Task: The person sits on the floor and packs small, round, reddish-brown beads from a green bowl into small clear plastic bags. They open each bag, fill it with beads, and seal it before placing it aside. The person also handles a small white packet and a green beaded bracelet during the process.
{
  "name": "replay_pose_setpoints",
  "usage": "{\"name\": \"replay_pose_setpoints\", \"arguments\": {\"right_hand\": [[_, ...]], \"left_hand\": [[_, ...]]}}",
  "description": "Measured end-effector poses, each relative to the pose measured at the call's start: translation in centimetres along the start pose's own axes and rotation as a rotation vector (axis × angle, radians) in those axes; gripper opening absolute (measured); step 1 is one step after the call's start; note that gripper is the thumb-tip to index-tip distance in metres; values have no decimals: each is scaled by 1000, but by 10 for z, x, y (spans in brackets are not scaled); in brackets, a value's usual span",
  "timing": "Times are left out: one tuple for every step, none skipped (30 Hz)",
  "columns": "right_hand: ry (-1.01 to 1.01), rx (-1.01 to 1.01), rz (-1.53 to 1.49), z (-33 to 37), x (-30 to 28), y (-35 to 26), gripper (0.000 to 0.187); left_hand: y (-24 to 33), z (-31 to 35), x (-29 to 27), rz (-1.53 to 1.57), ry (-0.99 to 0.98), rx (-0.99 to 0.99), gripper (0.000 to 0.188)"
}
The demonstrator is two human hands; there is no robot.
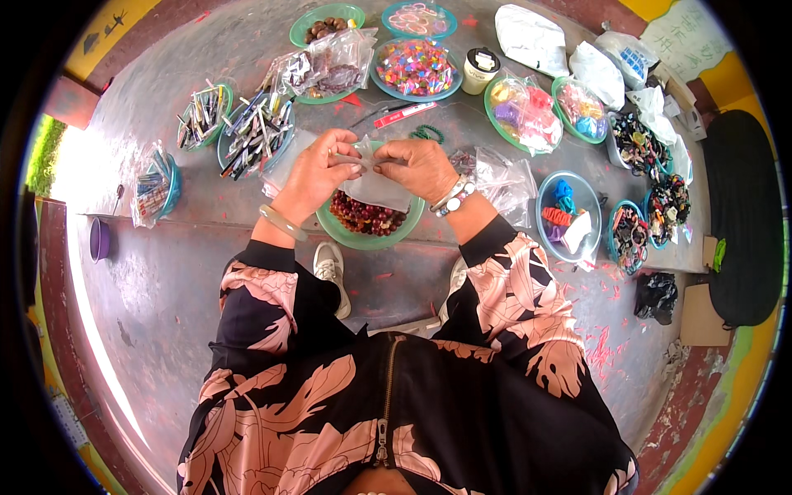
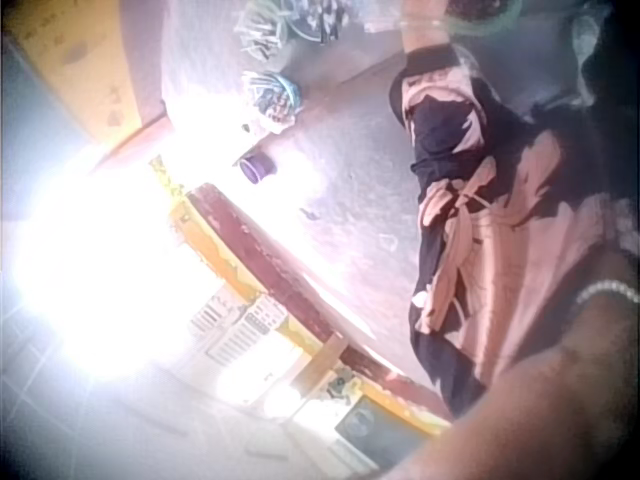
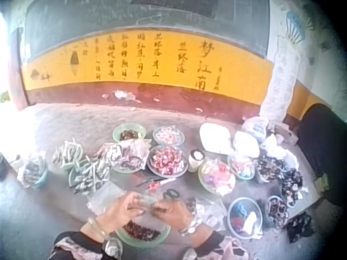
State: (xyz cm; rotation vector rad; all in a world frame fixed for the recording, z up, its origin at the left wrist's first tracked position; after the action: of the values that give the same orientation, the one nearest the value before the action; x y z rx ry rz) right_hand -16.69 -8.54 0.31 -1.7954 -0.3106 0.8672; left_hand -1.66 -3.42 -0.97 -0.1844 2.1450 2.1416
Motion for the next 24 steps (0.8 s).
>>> {"name": "replay_pose_setpoints", "arguments": {"right_hand": [[0,-7,23,1,-1,0,16],[2,-18,49,0,-3,-1,16],[-9,-59,69,1,-4,-3,16],[-19,-100,90,2,-5,-4,16],[-30,-144,110,2,-5,-6,15],[-33,-179,118,1,-6,-7,16],[-36,-214,127,0,-7,-9,16],[-40,-246,134,1,-7,-11,16],[-32,-269,141,0,-9,-13,17],[-29,-241,118,0,-11,-11,17],[-22,-212,98,0,-13,-8,17],[-16,-183,78,0,-14,-5,17],[0,-131,58,0,-16,-2,18],[12,-80,35,0,-16,-1,19],[24,-30,11,0,-15,0,19],[47,-8,23,0,-16,0,19],[70,18,36,-1,-16,-1,18],[91,44,49,-1,-15,-3,18],[96,0,153,-1,-15,-11,19],[93,-40,255,0,-15,-29,20],[89,-81,356,0,-13,-40,21],[101,-142,415,-3,-11,-42,19],[110,-199,468,-4,-7,-44,18],[119,-258,518,-6,-3,-48,17]], "left_hand": [[4,2,0,-14,21,17,44],[10,3,-1,-29,43,39,46],[12,4,-1,-45,43,76,48],[13,4,-2,-62,42,112,50],[17,4,-4,-81,44,150,52],[14,4,-3,8,9,83,50],[14,6,-3,97,-27,17,48],[12,7,-2,187,-63,-51,46],[9,6,-2,193,-94,-73,40],[3,6,-3,199,-125,-95,34],[2,4,-1,205,-160,-115,28],[3,2,-1,210,-139,-122,22],[4,2,-1,215,-119,-128,17],[7,4,-2,219,-94,-136,12],[9,3,-4,211,-67,-111,10],[10,3,-5,202,-40,-86,8],[10,3,-6,196,-14,-62,6],[11,3,-7,138,5,-30,5],[11,3,-8,80,24,1,5],[12,5,-7,26,48,26,4],[14,6,-7,-27,49,60,4],[17,5,-8,-81,51,92,3],[18,7,-8,-137,52,117,3],[20,6,-11,-157,90,173,5]]}}
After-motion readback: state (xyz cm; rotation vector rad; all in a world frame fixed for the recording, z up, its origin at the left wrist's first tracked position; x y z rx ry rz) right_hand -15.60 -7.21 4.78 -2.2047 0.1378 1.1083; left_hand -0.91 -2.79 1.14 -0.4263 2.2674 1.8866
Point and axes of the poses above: each hand's wrist, its own z-axis away from the middle knuckle, its own x-axis out of the palm, y = z × x, the point moved 6 cm from there along -z, towards the middle knuckle, and after that the axes turned 1 degree about -z, right-handed, at the moved point
